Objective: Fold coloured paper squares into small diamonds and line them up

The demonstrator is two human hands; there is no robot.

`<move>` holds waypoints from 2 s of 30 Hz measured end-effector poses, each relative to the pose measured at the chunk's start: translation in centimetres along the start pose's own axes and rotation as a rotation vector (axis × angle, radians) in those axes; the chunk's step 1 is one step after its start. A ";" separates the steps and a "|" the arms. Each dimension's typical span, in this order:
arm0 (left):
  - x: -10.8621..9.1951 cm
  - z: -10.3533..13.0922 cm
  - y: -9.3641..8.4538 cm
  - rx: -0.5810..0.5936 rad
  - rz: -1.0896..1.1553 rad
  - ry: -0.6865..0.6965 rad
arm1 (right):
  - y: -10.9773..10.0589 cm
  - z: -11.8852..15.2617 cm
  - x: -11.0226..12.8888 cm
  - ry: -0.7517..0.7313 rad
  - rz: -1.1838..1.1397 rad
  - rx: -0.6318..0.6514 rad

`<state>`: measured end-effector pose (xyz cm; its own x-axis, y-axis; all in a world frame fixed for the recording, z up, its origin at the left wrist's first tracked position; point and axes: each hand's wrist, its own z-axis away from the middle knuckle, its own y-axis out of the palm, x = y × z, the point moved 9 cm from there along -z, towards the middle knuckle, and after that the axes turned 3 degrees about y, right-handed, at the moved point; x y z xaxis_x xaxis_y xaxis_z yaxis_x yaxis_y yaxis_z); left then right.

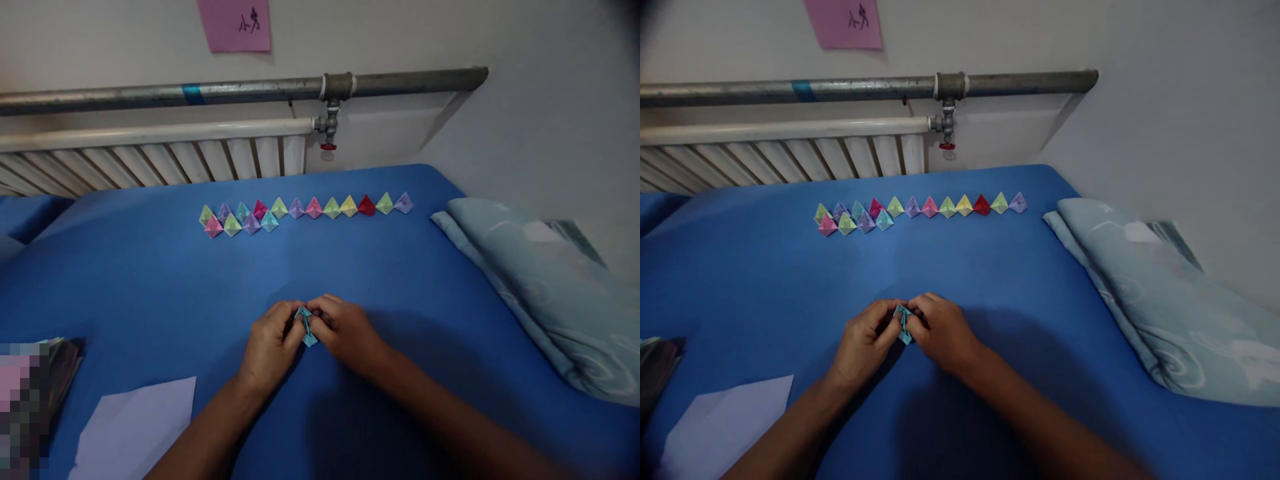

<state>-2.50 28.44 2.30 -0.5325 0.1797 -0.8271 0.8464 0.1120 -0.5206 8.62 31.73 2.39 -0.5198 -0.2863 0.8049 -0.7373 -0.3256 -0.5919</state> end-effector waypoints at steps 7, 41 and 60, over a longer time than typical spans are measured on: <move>0.7 0.3 0.3 0.022 0.073 -0.094 | -0.1 -0.1 0.3 -0.018 0.013 -0.023; 3.4 0.4 0.6 -0.128 0.547 -0.400 | 0.2 2.0 -0.5 0.059 -0.206 -0.089; 2.5 -0.2 0.2 0.059 0.596 -0.386 | -0.4 0.8 -1.3 0.129 -0.395 0.054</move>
<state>-3.67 29.08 0.19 0.0493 -0.1659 -0.9849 0.9980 0.0471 0.0420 9.97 31.59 1.54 -0.2542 -0.0160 0.9670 -0.8687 -0.4357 -0.2356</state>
